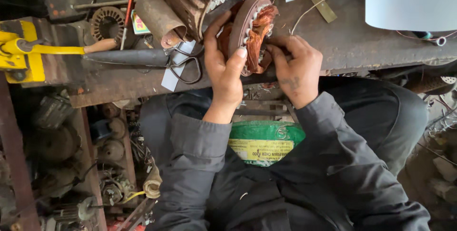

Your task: The person is repairing a motor stator by hand. They cut small strips of white insulating material using scissors and insert them into the slots of the copper-wound stator to separate the windings.

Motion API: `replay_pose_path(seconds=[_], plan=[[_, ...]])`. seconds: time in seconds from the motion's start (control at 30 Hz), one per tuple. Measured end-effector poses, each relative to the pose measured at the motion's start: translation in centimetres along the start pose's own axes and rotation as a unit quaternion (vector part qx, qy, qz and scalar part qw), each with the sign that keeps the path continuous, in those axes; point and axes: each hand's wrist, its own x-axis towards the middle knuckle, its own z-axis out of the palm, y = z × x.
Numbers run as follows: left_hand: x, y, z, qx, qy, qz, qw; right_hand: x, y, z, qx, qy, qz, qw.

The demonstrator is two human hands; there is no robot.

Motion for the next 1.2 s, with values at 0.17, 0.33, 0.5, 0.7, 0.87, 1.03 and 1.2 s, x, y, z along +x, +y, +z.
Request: replay_pose_path(seconds=[0.17,0.33,0.5,0.7,0.87,1.03,1.2], plan=[[0.1,0.1,0.1,0.006,0.013,-0.004,1.0,0.3,-0.5,-0.4,-0.009,-0.002,0.109,0.994],[0.0,0.2,0.1,0.005,0.005,-0.007,1.0,0.5,-0.5,-0.9,0.039,-0.049,0.029,0.998],[-0.7,0.2,0.5,0.083,-0.012,-0.008,0.996,0.1,0.5,-1.4,0.026,-0.063,-0.011,0.998],[-4.5,-0.9,3.7,0.146,-0.011,0.047,0.988,1.4,3.0,-0.9,0.011,-0.076,0.048,0.996],[-5.2,-0.8,4.4,0.157,-0.041,0.04,0.986,1.7,4.4,-1.7,0.369,-0.144,0.152,0.906],[-5.4,-0.7,4.7,0.38,-0.039,0.171,0.908,1.2,5.3,-2.7,0.435,-0.174,0.136,0.873],[-6.2,-1.7,4.5,0.376,-0.075,0.173,0.907,1.3,3.9,-3.2,0.368,-0.169,0.165,0.899]])
